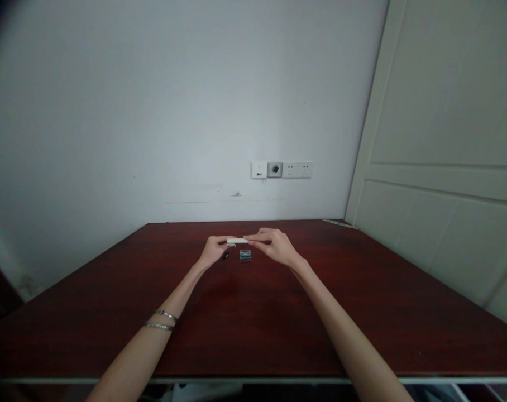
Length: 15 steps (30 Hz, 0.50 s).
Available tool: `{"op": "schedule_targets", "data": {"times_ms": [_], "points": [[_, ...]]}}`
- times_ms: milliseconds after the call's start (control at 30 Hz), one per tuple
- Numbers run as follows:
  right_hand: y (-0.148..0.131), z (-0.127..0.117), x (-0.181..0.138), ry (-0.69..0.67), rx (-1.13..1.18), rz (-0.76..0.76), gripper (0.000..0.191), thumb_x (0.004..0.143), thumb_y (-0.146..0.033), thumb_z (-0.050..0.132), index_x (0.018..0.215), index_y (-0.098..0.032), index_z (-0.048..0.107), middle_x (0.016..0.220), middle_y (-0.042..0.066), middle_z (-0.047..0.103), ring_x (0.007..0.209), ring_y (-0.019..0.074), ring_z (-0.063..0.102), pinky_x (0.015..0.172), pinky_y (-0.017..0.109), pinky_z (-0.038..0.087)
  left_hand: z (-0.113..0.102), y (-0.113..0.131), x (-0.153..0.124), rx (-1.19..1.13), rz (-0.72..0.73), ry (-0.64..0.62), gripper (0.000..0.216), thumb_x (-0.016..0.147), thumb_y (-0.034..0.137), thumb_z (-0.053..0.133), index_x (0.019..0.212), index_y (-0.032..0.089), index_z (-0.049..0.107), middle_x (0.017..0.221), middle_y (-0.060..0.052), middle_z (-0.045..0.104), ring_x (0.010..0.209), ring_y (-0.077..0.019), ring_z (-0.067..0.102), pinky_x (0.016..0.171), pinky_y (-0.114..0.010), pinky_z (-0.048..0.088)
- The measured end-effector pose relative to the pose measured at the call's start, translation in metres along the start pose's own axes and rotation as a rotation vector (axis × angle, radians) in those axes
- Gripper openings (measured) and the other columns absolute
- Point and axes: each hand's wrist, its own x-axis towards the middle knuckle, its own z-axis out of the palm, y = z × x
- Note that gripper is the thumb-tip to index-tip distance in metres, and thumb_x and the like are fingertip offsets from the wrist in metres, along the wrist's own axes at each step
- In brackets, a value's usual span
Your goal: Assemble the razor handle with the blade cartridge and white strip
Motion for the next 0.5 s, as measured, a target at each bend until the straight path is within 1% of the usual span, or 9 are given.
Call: {"op": "schedule_targets", "data": {"times_ms": [133, 333, 400, 500], "points": [[-0.002, 0.003, 0.005, -0.040, -0.003, -0.032, 0.029, 0.085, -0.040, 0.049, 0.108, -0.029, 0.064, 0.079, 0.003, 0.063, 0.068, 0.0124, 0.055, 0.062, 0.023, 0.036, 0.004, -0.002, 0.000, 0.004, 0.012, 0.008, 0.023, 0.069, 0.016, 0.061, 0.089, 0.013, 0.070, 0.089, -0.007, 0.070, 0.083, -0.0216, 0.065, 0.077, -0.032, 0.050], [0.014, -0.007, -0.004, -0.038, 0.029, 0.039, 0.030, 0.083, -0.039, 0.051, 0.106, -0.027, 0.065, 0.078, 0.002, 0.062, 0.066, 0.0124, 0.055, 0.061, 0.023, 0.037, -0.002, -0.003, 0.000, 0.016, 0.030, 0.007, 0.020, 0.069, 0.023, 0.064, 0.085, 0.014, 0.071, 0.087, -0.006, 0.071, 0.082, -0.0214, 0.065, 0.075, -0.030, 0.049], [0.011, -0.007, -0.003, -0.025, 0.053, 0.036, 0.030, 0.083, -0.040, 0.051, 0.106, -0.027, 0.065, 0.078, 0.002, 0.062, 0.066, 0.0124, 0.055, 0.061, 0.023, 0.037, -0.002, -0.002, -0.001, 0.022, 0.045, -0.009, 0.019, 0.070, 0.023, 0.063, 0.085, 0.014, 0.071, 0.086, -0.005, 0.071, 0.081, -0.0209, 0.065, 0.074, -0.029, 0.049], [0.002, -0.003, 0.003, -0.025, 0.068, -0.009, 0.030, 0.084, -0.039, 0.051, 0.108, -0.027, 0.064, 0.079, 0.003, 0.063, 0.067, 0.0124, 0.055, 0.061, 0.023, 0.038, 0.000, 0.000, -0.002, 0.036, 0.048, -0.042, 0.019, 0.071, 0.019, 0.060, 0.086, 0.014, 0.071, 0.085, -0.004, 0.071, 0.079, -0.0203, 0.064, 0.071, -0.028, 0.049]]}}
